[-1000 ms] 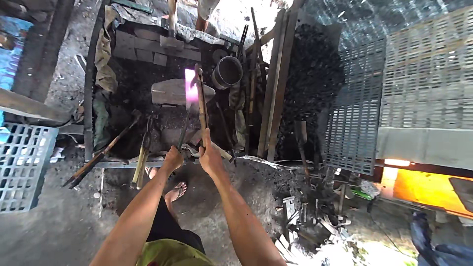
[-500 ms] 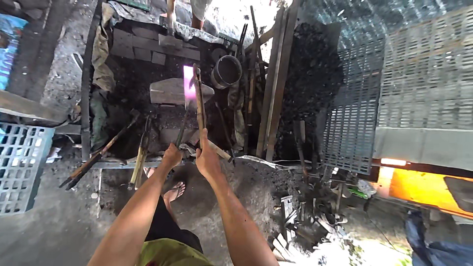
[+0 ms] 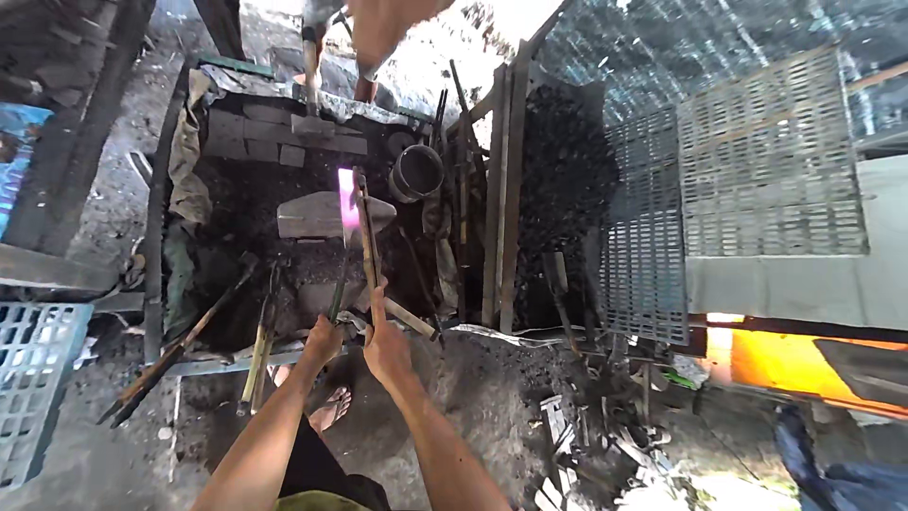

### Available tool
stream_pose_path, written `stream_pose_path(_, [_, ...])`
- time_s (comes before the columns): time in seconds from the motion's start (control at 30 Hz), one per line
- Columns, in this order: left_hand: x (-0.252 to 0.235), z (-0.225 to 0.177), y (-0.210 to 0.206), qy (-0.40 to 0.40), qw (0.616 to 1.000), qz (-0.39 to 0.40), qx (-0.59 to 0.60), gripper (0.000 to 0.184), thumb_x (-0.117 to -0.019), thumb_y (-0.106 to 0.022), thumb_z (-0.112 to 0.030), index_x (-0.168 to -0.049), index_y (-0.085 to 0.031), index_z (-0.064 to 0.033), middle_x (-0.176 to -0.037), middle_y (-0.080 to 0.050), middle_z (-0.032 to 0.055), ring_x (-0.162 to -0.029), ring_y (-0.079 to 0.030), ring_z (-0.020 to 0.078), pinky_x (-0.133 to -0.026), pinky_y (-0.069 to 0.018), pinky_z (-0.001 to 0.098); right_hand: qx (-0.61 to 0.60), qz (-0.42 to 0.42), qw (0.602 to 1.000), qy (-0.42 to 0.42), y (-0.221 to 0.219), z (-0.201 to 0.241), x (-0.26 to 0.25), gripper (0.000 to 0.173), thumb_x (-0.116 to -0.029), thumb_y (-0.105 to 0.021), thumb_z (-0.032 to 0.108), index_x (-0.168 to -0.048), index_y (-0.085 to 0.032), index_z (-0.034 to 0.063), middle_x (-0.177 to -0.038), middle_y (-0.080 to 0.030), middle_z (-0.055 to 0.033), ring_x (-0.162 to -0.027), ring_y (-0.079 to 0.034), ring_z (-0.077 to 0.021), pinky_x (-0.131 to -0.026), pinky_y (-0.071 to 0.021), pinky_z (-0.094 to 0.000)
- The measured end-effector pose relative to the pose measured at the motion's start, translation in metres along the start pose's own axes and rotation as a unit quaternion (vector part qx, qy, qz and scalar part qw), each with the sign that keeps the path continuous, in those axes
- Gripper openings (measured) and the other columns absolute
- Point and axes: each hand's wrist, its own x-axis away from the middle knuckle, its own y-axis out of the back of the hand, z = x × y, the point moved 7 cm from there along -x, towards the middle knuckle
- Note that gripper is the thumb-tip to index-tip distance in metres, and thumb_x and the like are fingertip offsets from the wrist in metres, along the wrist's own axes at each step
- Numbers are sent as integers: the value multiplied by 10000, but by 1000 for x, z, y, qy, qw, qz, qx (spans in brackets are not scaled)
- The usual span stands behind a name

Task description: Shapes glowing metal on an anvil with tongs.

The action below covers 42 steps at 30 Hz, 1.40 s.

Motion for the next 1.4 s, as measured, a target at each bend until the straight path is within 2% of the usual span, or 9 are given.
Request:
stream_pose_path(0.23, [2,5,1,6,1000,3,-5,568,-985,-598,-220,-1480,-408,-17,-1294,-635,263,-1186,-656,403,-987,-533,580,-155,-52,986,23,15,-44,-5,758,-1066,-520,273,-1677,-71,265,-1026,-719,-182,-781,-721,-305,-747,-608,-500])
stream_pose_path(0.43, [6,3,5,18,1000,-11,-17,530,-1023,-587,-287,-1458,-450,-18,-1281,-644,266,-1185,-654,415,-993,-526,595,-128,-115,985,26,78,-107,-8,762,-1057,-544,285,-1677,-104,233,-1097,-726,-197,-885,-727,-335,-841,-587,-536])
stream_pose_path(0.7, [-3,-3,0,12,999,-35,-32,567,-1026,-622,-329,-1454,-474,11,-1303,-633,276,-1204,-637,421,-1031,-498,599,-92,-127,988,15,148,-175,-166,746,-1068,-515,305,-1676,-83,279,-1164,-720,-191,-978,-727,-355,-889,-578,-538])
stream_pose_path(0.77, [8,-10,-5,41,997,-56,-24,619,-1044,-599,-343,-1506,-396,14,-1309,-625,294,-1210,-633,438,-1036,-496,601,-92,-88,992,5,142,-189,-206,735,-1078,-490,323,-1674,-61,306,-1153,-715,-196,-1000,-718,-358,-900,-572,-530])
stream_pose_path(0.9, [24,-25,-40,81,986,-144,35,797,-967,-698,-265,-1562,-235,-9,-1210,-643,328,-1059,-686,470,-908,-552,646,-79,-30,996,3,119,-217,-267,746,-1076,-468,364,-1662,-7,380,-1162,-705,-184,-1037,-706,-362,-901,-573,-545])
stream_pose_path(1.0, [23,-48,-77,54,985,-119,109,708,-930,-722,-149,-1534,-381,-11,-1206,-653,316,-1084,-665,462,-933,-526,657,-108,-44,993,7,116,-240,-265,756,-1069,-488,365,-1668,-27,355,-1185,-697,-183,-1035,-703,-356,-897,-571,-539])
stream_pose_path(1.1, [23,-66,-108,33,963,-134,233,555,-866,-751,-57,-1368,-535,41,-1049,-689,235,-887,-694,335,-799,-580,547,-111,-108,988,5,135,-258,-256,742,-1064,-492,346,-1676,-76,287,-1234,-671,-202,-1006,-708,-355,-864,-586,-525])
stream_pose_path(1.27, [15,-66,-129,38,949,-138,282,492,-873,-738,-13,-1329,-562,44,-1048,-699,208,-846,-700,296,-753,-600,498,-87,-128,987,-44,195,-276,-307,768,-1067,-483,342,-1673,-12,306,-1272,-652,-219,-1015,-701,-382,-863,-581,-549])
stream_pose_path(1.4, [14,-56,-115,32,949,-168,263,492,-870,-733,-39,-1331,-575,29,-1011,-700,180,-828,-688,257,-751,-591,479,-86,-118,987,-67,198,-288,-361,771,-1060,-492,340,-1672,-24,316,-1180,-705,-199,-1022,-706,-380,-888,-566,-563])
